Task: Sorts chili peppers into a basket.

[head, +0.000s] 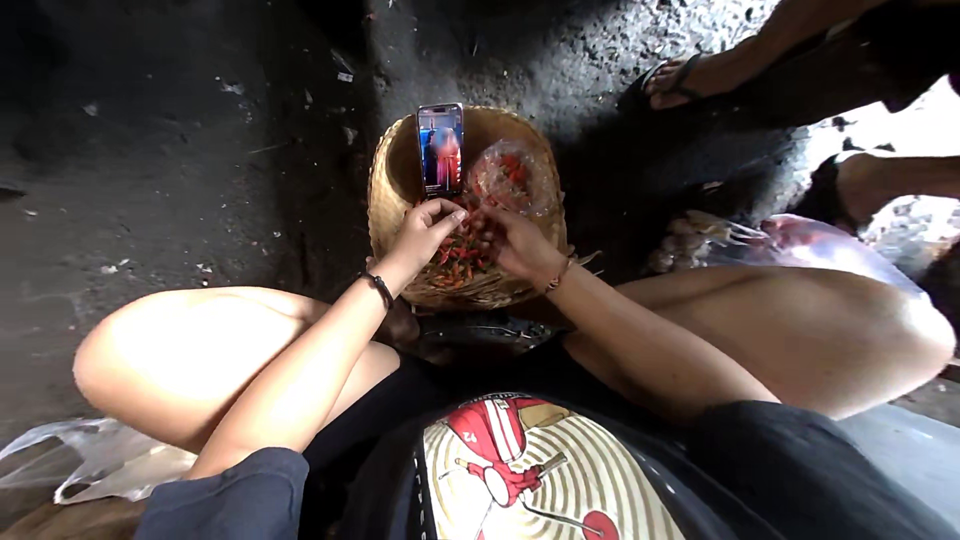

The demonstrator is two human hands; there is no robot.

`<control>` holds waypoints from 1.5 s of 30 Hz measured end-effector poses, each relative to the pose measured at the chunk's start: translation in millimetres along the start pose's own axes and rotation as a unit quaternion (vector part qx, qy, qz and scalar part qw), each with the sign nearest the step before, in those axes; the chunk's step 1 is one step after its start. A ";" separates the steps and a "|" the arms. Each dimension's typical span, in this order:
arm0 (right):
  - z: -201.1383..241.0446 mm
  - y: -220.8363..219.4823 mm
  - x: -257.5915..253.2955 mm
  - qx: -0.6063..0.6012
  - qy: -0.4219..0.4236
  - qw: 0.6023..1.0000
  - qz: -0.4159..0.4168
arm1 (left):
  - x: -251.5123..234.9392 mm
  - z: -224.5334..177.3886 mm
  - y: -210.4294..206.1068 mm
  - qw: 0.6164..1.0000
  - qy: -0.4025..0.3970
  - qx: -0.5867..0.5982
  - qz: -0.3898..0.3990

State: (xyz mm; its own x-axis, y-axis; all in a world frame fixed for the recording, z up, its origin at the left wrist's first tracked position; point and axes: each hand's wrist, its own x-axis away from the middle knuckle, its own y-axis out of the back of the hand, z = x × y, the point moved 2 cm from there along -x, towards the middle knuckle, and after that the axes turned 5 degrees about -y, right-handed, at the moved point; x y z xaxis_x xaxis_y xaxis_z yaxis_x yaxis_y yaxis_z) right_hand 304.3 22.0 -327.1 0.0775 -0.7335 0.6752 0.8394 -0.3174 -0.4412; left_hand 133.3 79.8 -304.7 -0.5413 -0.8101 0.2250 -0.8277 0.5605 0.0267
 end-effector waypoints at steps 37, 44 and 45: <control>-29.0 1.2 -10.7 0.638 0.114 0.761 -0.003 | 5.6 31.7 -17.3 0.806 0.115 -0.559 0.155; -37.1 4.0 -11.8 0.635 0.145 0.759 -0.020 | 6.7 30.2 -18.0 0.812 0.104 -0.555 0.152; -36.3 3.8 -12.0 0.636 0.140 0.758 -0.019 | 6.2 27.2 -17.9 0.814 0.111 -0.550 0.150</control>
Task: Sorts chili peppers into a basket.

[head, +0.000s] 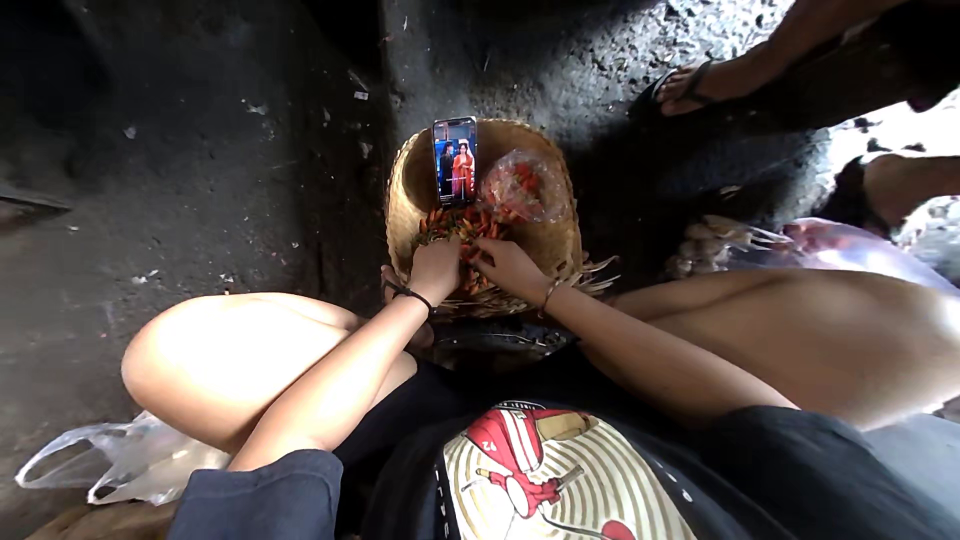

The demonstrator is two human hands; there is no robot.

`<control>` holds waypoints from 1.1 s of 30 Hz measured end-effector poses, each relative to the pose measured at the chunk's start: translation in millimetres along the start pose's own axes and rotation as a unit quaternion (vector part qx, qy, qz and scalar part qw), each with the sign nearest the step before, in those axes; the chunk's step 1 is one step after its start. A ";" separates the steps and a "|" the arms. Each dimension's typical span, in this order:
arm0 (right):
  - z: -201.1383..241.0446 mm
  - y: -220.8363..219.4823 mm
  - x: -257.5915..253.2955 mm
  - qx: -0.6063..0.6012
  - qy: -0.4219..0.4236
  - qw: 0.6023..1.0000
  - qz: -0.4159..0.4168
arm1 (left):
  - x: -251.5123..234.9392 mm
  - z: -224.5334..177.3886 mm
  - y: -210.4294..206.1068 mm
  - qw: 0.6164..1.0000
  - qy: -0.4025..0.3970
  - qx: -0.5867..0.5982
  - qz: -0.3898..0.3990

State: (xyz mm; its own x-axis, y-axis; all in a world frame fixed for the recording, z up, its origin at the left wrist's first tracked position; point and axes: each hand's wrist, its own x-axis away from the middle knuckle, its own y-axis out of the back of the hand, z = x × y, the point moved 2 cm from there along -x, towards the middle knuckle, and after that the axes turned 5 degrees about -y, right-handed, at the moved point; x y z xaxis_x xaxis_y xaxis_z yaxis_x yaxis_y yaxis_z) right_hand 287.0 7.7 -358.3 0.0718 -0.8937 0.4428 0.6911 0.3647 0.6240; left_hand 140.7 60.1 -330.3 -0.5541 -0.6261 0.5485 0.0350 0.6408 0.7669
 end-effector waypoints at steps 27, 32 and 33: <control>15.3 32.7 1.1 -0.199 -0.005 0.978 -0.060 | -6.5 15.9 15.7 0.884 -0.001 0.463 -0.068; 12.1 34.2 -0.1 -0.330 -0.056 0.941 -0.046 | -6.7 13.6 9.2 0.874 -0.033 0.482 -0.045; 12.7 34.7 -0.3 -0.339 -0.057 0.938 -0.047 | -7.1 13.9 9.8 0.876 -0.038 0.479 -0.049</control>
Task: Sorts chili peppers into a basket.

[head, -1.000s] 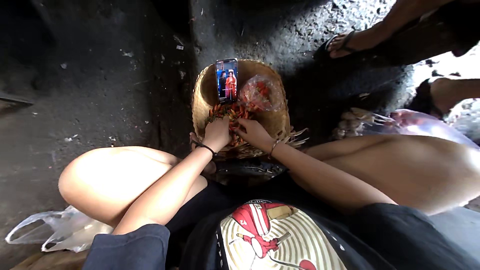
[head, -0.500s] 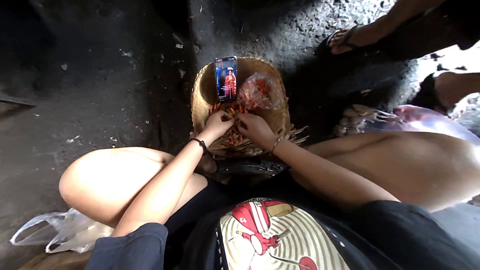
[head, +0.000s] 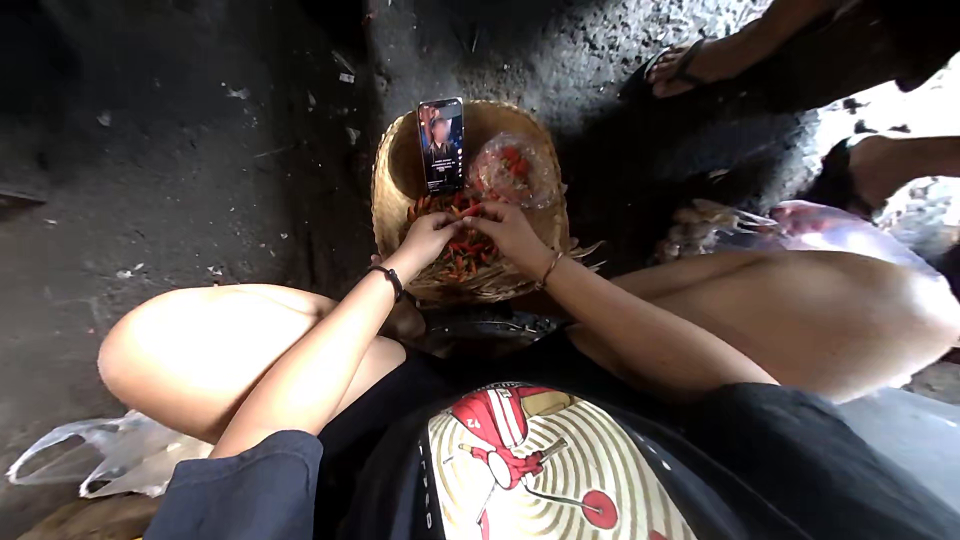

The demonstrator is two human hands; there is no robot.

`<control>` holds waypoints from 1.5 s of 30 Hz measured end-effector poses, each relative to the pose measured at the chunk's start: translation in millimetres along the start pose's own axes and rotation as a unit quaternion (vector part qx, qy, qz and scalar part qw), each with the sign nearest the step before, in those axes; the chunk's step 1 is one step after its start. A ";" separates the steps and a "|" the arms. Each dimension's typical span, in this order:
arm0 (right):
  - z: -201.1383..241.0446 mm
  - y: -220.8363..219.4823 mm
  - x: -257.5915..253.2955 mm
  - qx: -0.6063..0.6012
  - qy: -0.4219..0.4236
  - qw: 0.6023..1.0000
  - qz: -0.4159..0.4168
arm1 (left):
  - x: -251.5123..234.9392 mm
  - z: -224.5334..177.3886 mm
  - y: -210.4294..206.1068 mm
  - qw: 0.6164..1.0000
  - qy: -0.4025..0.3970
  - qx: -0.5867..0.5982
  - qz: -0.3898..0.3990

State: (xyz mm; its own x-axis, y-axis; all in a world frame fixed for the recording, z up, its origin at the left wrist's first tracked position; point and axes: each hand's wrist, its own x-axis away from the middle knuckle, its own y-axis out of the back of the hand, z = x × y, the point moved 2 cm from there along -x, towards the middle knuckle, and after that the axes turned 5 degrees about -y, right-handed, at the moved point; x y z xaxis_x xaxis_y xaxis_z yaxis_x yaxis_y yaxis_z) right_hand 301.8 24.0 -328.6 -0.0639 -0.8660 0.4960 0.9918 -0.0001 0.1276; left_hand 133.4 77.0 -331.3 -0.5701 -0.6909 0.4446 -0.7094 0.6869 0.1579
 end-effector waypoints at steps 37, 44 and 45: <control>-10.6 6.5 -3.3 -0.344 -0.154 0.923 -0.079 | 8.3 -18.3 6.6 0.980 -0.031 -0.197 -0.013; -16.3 5.9 -6.8 -0.218 -0.166 0.961 -0.047 | 4.0 0.5 16.8 0.896 0.031 -0.441 0.045; -18.8 5.8 -7.0 -0.191 -0.156 0.968 -0.045 | 2.4 1.8 13.1 0.899 -0.015 -0.437 0.030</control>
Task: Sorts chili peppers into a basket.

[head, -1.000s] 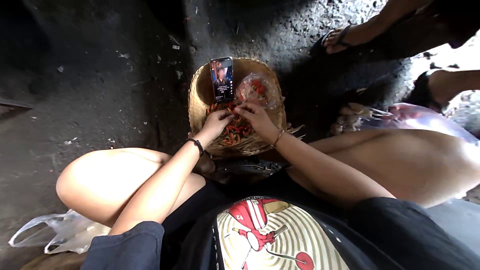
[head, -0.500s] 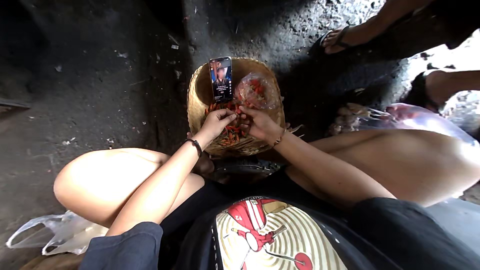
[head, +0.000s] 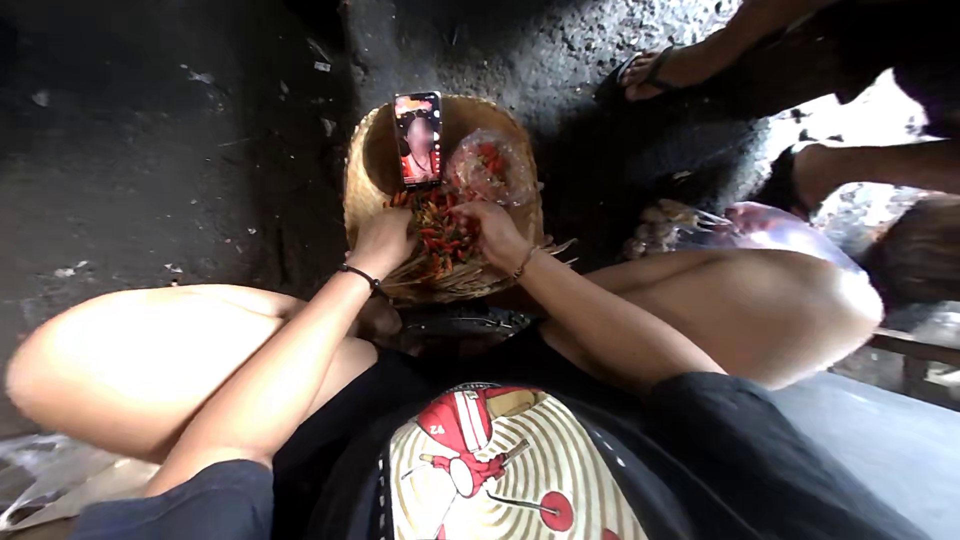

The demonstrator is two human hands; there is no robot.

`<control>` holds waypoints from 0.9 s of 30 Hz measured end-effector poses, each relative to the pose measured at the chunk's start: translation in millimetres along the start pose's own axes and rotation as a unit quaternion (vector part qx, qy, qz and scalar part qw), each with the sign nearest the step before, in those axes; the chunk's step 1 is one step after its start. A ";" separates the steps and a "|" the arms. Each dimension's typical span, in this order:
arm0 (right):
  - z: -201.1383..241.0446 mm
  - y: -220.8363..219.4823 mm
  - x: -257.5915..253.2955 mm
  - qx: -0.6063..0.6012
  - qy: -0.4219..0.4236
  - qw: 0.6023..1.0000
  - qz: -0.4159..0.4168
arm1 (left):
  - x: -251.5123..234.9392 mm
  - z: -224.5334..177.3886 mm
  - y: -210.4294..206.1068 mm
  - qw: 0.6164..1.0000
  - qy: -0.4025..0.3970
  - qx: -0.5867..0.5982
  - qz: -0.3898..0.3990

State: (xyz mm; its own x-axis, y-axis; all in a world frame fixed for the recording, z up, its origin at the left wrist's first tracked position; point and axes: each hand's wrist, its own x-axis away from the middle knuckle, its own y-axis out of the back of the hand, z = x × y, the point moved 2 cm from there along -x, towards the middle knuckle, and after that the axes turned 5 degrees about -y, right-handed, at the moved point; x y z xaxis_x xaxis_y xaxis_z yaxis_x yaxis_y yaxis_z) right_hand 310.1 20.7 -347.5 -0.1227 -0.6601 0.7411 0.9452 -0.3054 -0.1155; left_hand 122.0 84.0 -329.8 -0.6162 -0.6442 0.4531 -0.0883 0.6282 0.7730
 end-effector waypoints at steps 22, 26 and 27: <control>-4.3 -4.0 -3.8 0.242 0.103 0.964 0.028 | -13.7 -18.0 -22.4 0.991 -0.111 -0.077 0.008; -1.9 -4.0 -2.1 0.285 0.113 0.951 0.047 | -9.2 -18.9 -13.7 0.993 -0.093 0.060 -0.028; -0.8 -4.5 -1.7 0.305 0.121 0.943 0.051 | -8.9 -18.4 -12.0 0.990 -0.091 0.098 -0.038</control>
State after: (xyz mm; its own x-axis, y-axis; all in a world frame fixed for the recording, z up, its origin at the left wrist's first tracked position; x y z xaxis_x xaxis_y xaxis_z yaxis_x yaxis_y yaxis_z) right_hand 305.9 22.6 -348.8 -0.0178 -0.8248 0.5651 0.9452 0.1704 0.2786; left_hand 142.9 74.2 -335.0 -0.7309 -0.6152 0.2955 -0.2793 0.6647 0.6930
